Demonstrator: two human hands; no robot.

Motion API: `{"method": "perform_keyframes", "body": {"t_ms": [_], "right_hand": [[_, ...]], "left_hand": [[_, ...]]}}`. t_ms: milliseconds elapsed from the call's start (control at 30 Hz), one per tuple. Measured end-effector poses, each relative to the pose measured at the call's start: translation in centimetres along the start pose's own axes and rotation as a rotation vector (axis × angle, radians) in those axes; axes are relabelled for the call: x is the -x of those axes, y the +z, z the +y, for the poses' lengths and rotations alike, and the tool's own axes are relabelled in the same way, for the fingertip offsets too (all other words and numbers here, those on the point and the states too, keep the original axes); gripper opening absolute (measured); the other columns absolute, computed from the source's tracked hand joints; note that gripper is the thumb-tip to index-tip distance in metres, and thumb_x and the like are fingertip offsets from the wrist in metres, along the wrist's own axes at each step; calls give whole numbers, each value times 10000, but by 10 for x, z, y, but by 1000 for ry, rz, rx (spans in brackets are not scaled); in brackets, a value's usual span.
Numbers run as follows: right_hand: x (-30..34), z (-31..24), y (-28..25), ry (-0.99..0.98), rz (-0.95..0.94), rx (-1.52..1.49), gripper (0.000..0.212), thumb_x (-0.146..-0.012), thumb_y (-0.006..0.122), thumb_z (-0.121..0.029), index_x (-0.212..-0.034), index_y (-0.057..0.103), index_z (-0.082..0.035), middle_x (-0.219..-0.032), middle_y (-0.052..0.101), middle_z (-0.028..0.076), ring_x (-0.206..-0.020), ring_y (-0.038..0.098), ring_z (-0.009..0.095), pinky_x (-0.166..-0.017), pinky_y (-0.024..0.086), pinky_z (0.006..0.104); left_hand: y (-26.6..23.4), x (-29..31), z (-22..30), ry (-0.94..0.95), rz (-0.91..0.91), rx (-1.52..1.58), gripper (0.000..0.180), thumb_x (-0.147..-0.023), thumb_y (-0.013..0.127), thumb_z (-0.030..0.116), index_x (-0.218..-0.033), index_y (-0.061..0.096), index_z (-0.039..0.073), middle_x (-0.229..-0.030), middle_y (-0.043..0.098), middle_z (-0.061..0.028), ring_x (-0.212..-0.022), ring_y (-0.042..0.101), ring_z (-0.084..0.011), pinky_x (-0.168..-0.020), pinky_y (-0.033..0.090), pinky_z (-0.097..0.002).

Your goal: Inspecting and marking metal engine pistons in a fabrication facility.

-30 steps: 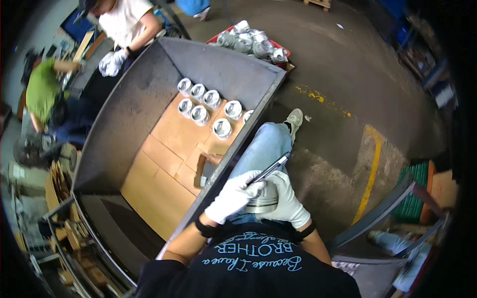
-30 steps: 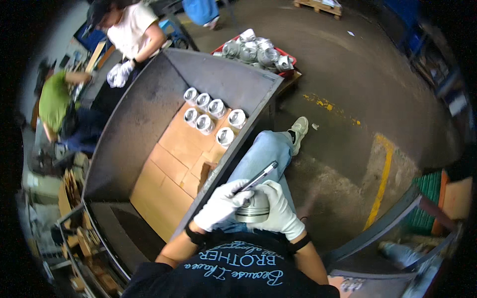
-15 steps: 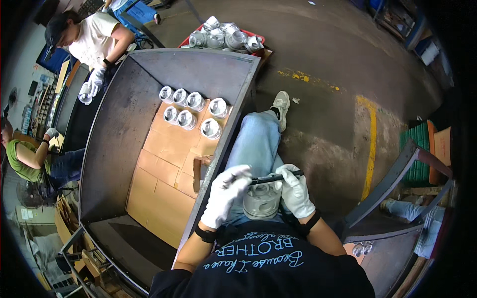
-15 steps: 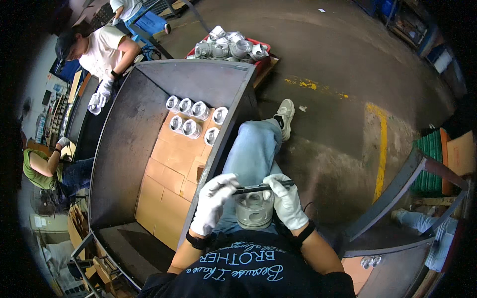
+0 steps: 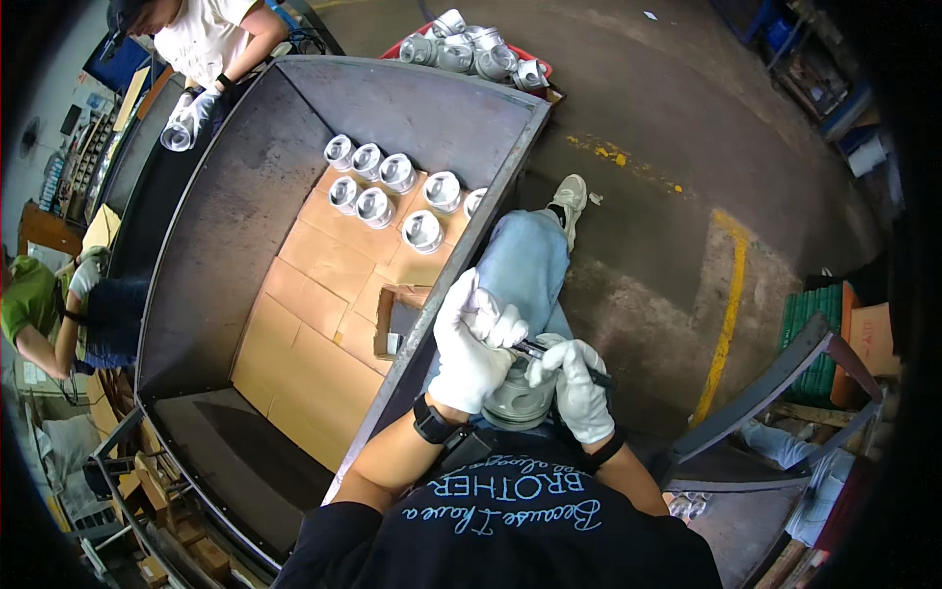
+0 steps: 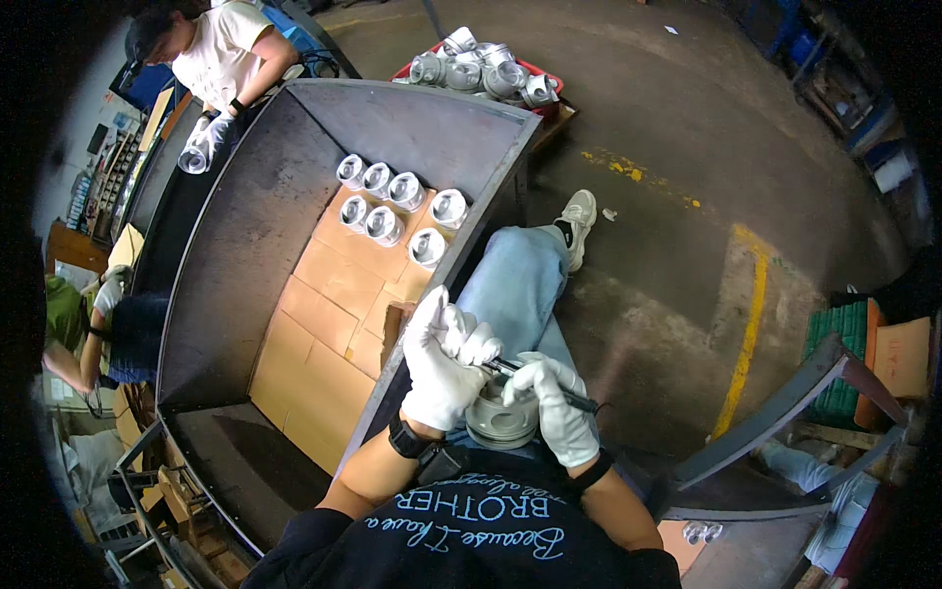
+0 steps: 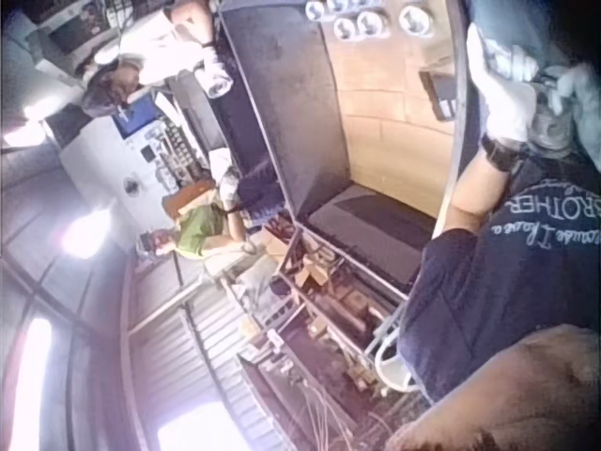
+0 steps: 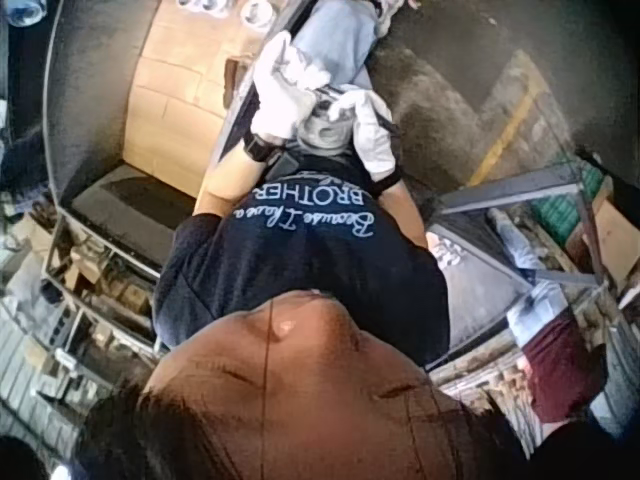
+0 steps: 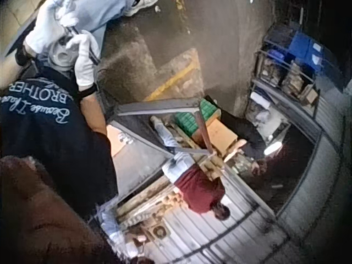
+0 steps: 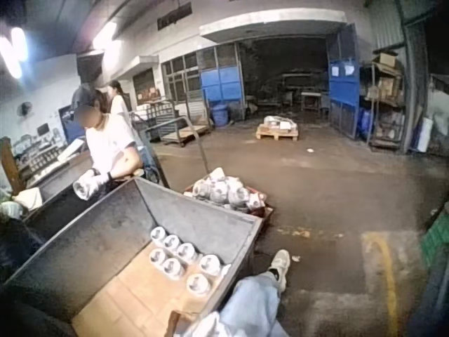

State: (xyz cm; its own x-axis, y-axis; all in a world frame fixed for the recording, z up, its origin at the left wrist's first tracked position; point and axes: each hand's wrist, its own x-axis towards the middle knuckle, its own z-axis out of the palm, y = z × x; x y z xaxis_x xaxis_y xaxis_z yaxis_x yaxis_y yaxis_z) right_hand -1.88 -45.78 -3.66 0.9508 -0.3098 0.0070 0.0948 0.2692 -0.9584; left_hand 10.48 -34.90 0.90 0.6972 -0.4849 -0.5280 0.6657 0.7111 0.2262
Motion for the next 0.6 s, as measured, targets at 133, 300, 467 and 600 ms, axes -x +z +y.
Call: {"method": "perform_keyframes", "body": {"t_ms": [133,300,467,600], "right_hand": [[-4,12,-8,125,213,-614,401,-1056,443,-380,-793,522,-88,-684,546,92,-685,564,255,-770,473,408],[-8,20,-28,127,284,-961,423,-1046,413,-471,-811,501,-131,-696,535,90,-748,533,268,-919,416,417],[-17,23,-29,160,313,-916,443,-1049,385,-480,-1094,631,-115,-750,600,65,-803,570,227,-1041,376,441],[-26,22,-26,222,368,-902,491,-1026,413,-522,-1208,641,-127,-820,635,77,-790,582,224,-936,448,433]], "left_hand": [[24,-17,-6,21,14,-10,554,-953,594,400,-528,354,138,-477,265,3,-421,267,-164,-432,259,-306],[35,-14,41,400,-506,-392,419,-954,610,323,-608,495,119,-555,390,27,-497,373,-123,-479,313,-273],[-2,18,43,627,-750,-2012,337,-768,759,376,-909,738,71,-776,679,-134,-668,668,-276,-595,525,-360],[-31,32,5,511,-514,-2532,495,-742,665,567,-714,689,73,-692,652,-168,-638,657,-332,-586,537,-429]]}}
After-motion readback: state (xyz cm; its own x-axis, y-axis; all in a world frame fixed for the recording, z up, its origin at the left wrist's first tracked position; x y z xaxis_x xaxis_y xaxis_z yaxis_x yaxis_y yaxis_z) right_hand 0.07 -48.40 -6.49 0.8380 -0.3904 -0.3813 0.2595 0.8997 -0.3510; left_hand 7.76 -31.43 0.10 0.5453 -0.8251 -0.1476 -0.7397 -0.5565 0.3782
